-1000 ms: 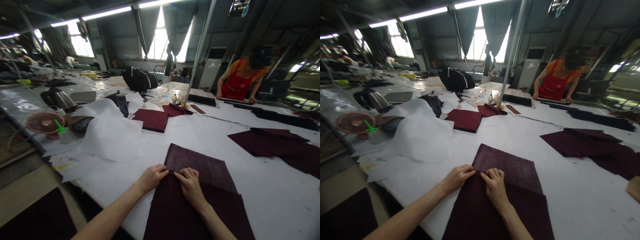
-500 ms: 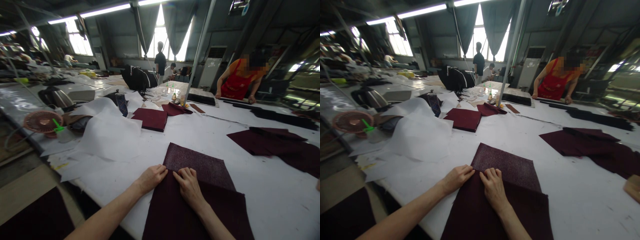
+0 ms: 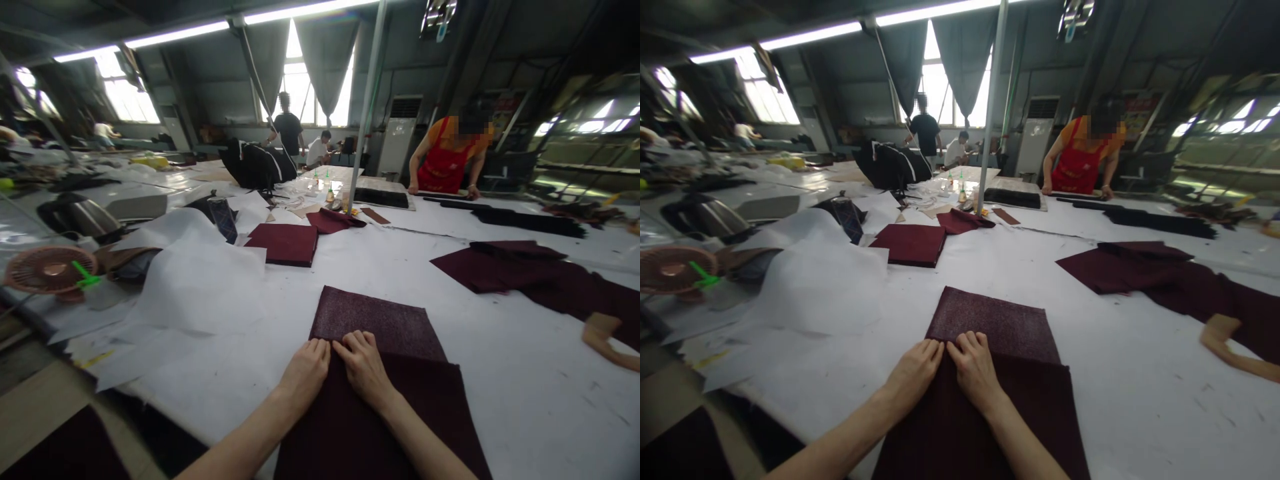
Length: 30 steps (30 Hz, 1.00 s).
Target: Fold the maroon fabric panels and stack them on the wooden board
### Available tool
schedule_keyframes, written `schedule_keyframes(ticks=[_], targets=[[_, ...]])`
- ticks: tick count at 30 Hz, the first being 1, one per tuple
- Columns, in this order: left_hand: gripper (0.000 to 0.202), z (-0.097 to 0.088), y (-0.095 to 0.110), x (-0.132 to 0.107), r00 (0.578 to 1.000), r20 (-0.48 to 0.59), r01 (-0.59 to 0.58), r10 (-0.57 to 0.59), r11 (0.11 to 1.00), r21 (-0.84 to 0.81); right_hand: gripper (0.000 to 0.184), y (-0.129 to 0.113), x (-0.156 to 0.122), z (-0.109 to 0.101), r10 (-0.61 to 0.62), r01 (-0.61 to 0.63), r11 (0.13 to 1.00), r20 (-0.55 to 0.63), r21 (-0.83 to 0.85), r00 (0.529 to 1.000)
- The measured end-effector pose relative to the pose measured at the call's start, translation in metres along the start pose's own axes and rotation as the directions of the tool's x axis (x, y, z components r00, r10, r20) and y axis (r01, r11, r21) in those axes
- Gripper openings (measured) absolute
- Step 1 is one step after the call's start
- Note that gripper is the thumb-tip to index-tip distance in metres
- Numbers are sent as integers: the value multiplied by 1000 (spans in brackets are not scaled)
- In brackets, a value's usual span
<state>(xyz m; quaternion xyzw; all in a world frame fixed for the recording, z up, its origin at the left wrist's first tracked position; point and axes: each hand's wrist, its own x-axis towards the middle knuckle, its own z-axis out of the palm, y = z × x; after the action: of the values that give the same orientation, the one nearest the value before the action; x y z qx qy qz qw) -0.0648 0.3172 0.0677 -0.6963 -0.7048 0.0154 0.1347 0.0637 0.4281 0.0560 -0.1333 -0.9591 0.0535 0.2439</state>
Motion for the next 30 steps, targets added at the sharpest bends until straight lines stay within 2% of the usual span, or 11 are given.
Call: schedule_keyframes(ticks=[6,11,18,22,27,30], targets=[[47,-3,2,1,1000,15,24,-24,1000,3,29,20,-16,-13,-15,15,999,-3,35,1000],[44,0,8,5,1000,0,3,-3,1000,18,31,34,-29,-24,-18,18,999,-2,39,1000],[55,-2,23,11,999,40,26,-27,999,41,37,51,-48,-35,-18,17,999,6,32,1000],[48,-4,31,17,998,56,-28,26,999,25,34,60,-56,-41,-11,11,1000,19,28,1000],[58,-8,44,25,996,89,-29,24,998,58,29,70,-67,-48,-4,4,1000,18,10,1000],[56,-10,51,29,996,78,-55,50,996,63,28,76,-72,-50,-4,3,1000,15,7,1000]])
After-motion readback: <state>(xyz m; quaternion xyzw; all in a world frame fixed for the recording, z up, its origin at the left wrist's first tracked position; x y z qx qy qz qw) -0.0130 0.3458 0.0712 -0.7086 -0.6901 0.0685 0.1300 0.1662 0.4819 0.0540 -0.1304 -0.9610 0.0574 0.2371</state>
